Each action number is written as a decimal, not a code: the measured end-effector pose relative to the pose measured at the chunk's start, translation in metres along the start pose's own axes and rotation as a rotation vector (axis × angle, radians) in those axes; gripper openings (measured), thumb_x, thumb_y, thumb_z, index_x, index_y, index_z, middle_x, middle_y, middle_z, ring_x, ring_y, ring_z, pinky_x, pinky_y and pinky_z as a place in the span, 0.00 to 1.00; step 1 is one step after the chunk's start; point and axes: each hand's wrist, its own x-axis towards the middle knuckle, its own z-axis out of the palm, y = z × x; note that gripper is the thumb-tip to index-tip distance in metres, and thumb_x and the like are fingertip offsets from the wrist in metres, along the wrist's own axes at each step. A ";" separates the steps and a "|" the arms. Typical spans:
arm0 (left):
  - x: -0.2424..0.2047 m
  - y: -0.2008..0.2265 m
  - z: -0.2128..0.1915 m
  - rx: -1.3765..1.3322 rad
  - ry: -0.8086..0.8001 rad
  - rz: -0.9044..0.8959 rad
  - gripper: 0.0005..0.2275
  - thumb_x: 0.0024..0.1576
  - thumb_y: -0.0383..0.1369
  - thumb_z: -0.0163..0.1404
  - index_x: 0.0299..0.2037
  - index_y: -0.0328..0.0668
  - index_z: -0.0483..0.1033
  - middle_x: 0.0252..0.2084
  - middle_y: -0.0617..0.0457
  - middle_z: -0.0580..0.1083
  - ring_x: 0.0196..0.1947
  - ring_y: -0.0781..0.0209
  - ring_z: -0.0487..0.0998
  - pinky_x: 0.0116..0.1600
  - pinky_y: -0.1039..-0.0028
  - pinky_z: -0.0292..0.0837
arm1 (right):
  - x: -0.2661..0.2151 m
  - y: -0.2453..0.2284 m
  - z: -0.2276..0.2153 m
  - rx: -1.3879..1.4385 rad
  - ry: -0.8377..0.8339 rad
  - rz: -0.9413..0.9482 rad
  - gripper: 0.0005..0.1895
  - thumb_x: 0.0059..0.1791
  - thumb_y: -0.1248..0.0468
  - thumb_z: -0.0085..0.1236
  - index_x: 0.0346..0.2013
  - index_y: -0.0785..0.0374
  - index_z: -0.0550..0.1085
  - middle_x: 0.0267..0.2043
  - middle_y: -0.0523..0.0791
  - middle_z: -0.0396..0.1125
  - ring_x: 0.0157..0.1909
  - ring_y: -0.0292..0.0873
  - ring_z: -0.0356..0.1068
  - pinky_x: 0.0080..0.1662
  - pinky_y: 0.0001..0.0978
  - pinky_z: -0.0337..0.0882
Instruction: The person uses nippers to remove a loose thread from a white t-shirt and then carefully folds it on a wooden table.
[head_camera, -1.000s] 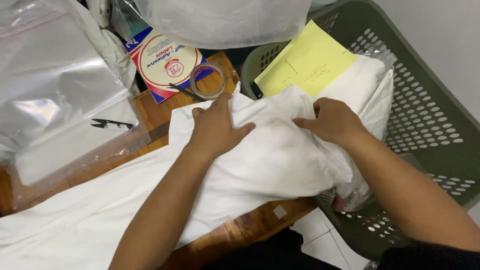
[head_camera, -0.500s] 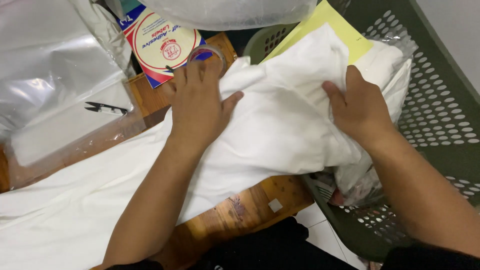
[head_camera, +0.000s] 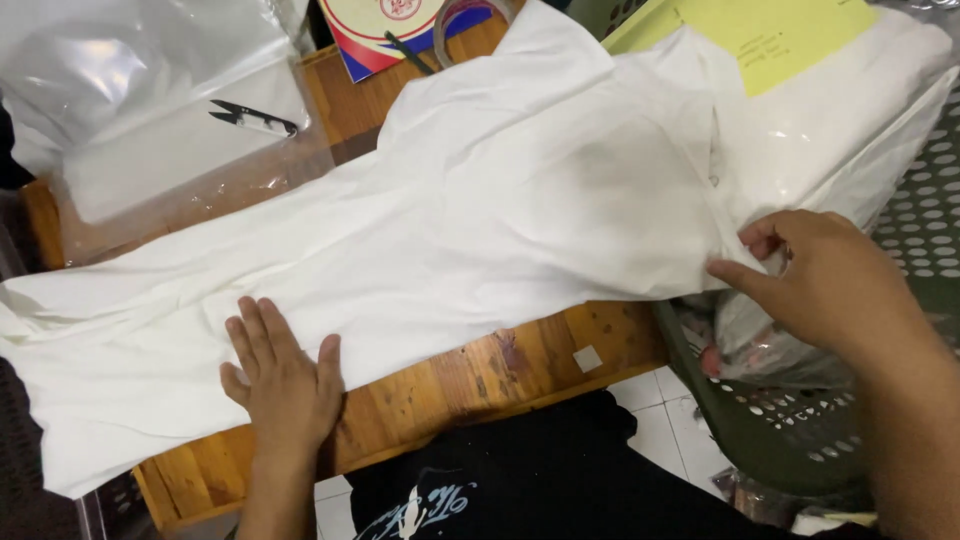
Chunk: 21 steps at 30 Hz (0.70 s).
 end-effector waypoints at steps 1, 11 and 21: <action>0.000 -0.003 -0.001 -0.004 -0.004 0.000 0.32 0.51 0.49 0.26 0.61 0.37 0.34 0.65 0.49 0.32 0.64 0.54 0.28 0.59 0.49 0.27 | 0.003 0.004 0.007 -0.005 -0.001 0.002 0.21 0.38 0.46 0.53 0.34 0.60 0.72 0.35 0.42 0.67 0.38 0.44 0.64 0.39 0.36 0.62; -0.003 -0.039 -0.011 0.058 -0.074 0.011 0.44 0.41 0.60 0.32 0.62 0.47 0.25 0.62 0.48 0.19 0.62 0.51 0.15 0.58 0.44 0.22 | 0.012 0.085 0.042 0.049 0.143 -0.012 0.11 0.43 0.52 0.54 0.31 0.55 0.73 0.27 0.41 0.67 0.30 0.41 0.65 0.35 0.31 0.59; 0.050 0.040 -0.046 -0.278 0.190 0.471 0.21 0.51 0.44 0.40 0.50 0.37 0.63 0.50 0.45 0.64 0.52 0.50 0.61 0.50 0.55 0.52 | 0.016 -0.058 -0.025 0.104 0.326 -0.389 0.23 0.45 0.53 0.51 0.46 0.68 0.68 0.42 0.50 0.65 0.41 0.50 0.63 0.41 0.43 0.60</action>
